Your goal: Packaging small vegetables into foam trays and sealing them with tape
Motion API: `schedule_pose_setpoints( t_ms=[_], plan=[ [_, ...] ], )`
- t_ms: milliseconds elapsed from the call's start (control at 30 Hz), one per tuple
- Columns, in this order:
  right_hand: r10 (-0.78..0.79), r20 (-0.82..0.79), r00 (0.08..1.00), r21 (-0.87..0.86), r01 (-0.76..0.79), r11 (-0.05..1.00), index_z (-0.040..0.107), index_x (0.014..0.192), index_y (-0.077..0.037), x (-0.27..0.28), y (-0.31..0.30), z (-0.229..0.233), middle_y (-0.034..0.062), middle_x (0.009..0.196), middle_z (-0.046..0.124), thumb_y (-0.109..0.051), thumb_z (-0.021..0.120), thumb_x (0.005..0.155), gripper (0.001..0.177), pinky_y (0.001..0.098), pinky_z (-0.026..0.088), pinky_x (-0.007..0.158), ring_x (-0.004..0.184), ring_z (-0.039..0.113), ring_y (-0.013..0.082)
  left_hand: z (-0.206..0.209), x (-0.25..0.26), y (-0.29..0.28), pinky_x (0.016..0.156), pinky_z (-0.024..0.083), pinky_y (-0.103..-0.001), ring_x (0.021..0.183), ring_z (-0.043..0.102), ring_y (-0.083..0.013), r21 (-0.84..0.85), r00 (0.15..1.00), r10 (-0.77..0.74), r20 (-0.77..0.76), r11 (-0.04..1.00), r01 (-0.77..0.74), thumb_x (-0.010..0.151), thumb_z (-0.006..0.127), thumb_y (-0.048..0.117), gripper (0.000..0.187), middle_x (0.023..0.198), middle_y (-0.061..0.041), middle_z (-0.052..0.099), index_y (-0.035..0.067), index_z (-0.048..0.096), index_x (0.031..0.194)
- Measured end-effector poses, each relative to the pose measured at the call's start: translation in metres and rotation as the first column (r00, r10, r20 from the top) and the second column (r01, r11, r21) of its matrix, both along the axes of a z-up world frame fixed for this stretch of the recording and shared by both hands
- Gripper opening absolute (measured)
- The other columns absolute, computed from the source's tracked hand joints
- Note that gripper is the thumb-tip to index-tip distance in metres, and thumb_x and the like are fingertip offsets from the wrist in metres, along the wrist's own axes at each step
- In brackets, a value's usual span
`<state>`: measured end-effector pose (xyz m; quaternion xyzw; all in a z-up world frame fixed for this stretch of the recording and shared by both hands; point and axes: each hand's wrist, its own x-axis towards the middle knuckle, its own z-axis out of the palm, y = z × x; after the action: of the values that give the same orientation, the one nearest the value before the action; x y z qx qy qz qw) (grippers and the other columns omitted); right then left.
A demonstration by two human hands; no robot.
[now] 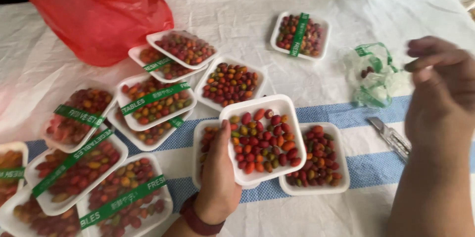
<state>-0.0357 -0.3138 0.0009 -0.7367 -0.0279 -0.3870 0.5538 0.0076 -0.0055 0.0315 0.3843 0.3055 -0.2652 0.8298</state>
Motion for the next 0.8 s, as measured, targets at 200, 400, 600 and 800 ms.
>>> schedule_pose_setpoints(
  t_ms=[200,400,600,800],
  plan=[
    [-0.317,-0.222,0.922,-0.029,0.318,0.948,0.055,0.110,-0.022,-0.005,-0.037,-0.005,-0.0039,0.128,0.066,-0.016,0.059,0.106,0.009,0.0286,0.043,0.109,0.129,0.061,0.0099,0.007,-0.001,-0.001,0.112,0.048,-0.047,0.135,0.062,-0.0297,0.023,0.999,-0.004,0.033,1.000,0.004,0.093,0.045,0.032,0.058,0.145,-0.016,0.068,0.006,0.063,0.141],
    [-0.134,-0.178,0.975,0.012,0.138,0.990,0.056,0.113,-0.022,-0.001,-0.033,-0.005,-0.0013,0.130,0.065,-0.014,0.063,0.110,0.010,0.0298,0.046,0.121,0.137,0.060,0.0121,0.008,0.000,0.001,0.112,0.049,-0.048,0.134,0.063,-0.0315,0.015,0.994,0.081,0.079,0.996,-0.083,0.093,0.047,0.027,0.052,0.143,-0.017,0.069,0.003,0.064,0.137],
    [0.379,0.044,0.924,0.242,-0.378,0.894,0.064,0.109,-0.008,-0.001,0.018,0.008,0.0088,0.109,0.069,-0.005,0.066,0.098,0.011,0.0369,0.058,0.108,0.104,0.069,0.0182,0.015,-0.001,0.000,0.111,0.048,-0.048,0.133,0.064,-0.0305,0.031,0.996,0.079,0.027,0.996,-0.080,0.093,0.047,0.030,0.055,0.143,-0.017,0.070,0.004,0.064,0.138],
    [0.612,0.051,0.789,0.305,-0.596,0.743,0.069,0.106,-0.014,0.007,0.049,0.010,0.0013,0.093,0.072,-0.007,0.070,0.095,0.012,0.0360,0.052,0.094,0.094,0.066,0.0193,0.007,-0.003,0.000,0.111,0.049,-0.047,0.132,0.064,-0.0305,0.029,1.000,0.010,0.017,1.000,-0.010,0.093,0.047,0.032,0.056,0.143,-0.017,0.071,0.005,0.065,0.138]
  ],
)
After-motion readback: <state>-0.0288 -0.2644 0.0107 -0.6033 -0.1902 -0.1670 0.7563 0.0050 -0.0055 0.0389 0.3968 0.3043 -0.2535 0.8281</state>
